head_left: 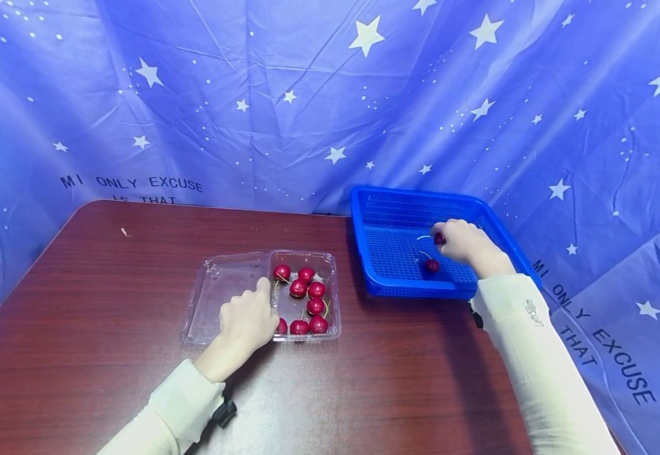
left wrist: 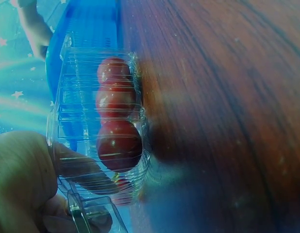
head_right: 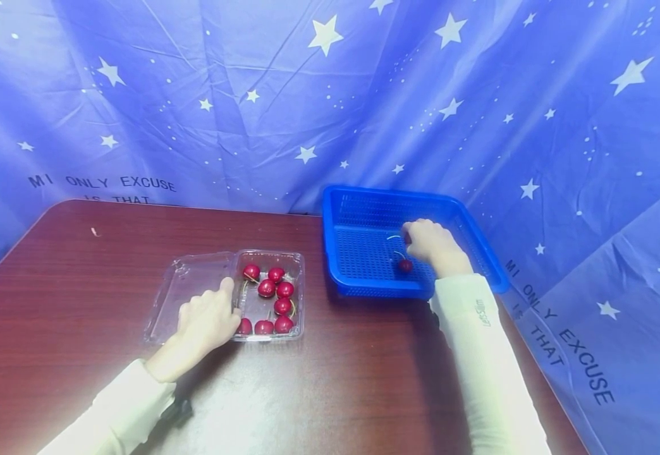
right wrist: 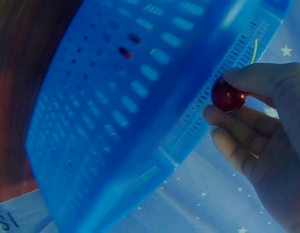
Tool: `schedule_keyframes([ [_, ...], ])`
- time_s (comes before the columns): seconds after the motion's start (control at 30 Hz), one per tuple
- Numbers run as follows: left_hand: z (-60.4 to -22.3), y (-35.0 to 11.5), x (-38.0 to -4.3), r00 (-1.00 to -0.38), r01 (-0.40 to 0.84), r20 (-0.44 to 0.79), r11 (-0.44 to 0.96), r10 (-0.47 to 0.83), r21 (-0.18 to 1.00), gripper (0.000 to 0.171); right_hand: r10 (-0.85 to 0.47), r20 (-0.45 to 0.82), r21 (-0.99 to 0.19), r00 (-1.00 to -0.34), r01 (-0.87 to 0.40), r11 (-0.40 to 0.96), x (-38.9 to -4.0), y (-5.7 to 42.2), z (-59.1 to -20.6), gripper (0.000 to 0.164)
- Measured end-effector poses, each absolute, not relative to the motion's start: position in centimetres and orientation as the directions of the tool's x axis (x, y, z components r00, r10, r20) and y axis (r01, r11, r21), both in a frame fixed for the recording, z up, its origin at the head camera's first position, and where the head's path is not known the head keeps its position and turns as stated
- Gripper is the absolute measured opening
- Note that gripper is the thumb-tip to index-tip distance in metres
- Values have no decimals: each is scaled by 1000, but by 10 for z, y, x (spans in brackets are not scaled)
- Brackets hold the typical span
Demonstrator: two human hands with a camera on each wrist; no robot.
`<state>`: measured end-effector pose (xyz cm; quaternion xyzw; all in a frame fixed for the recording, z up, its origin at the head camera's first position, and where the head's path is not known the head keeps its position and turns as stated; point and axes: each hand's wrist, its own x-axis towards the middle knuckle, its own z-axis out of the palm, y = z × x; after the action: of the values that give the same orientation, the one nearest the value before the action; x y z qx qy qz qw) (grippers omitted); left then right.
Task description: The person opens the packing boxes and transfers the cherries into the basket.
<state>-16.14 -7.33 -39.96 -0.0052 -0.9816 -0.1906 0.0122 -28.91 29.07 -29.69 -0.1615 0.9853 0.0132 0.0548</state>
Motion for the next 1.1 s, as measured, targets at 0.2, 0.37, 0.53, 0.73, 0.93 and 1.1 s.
schedule_keyframes([
  [0.2,-400,-74,-161,-999,17,33,926,5,377,20,-316,-146,17,-938,-321,947,-287,299,-307,36],
  [0.37,-400,-74,-160,-999,19,42,928,4,371,20,-292,-178,16,-940,-299,954,-285,303,-313,36],
  [0.53,-400,-74,-161,-999,17,40,929,3,371,20,-287,-202,20,-937,-297,955,-283,306,-319,38],
  [0.73,-399,-74,-161,-999,15,33,927,3,374,21,-276,-211,17,-938,-286,958,-282,309,-322,40],
  [0.93,-400,-74,-161,-999,17,42,926,1,377,21,-263,-224,25,-938,-275,961,-281,307,-324,41],
  [1.1,-400,-74,-161,-999,16,37,925,2,379,20,-257,-241,17,-936,-268,963,-280,307,-326,40],
])
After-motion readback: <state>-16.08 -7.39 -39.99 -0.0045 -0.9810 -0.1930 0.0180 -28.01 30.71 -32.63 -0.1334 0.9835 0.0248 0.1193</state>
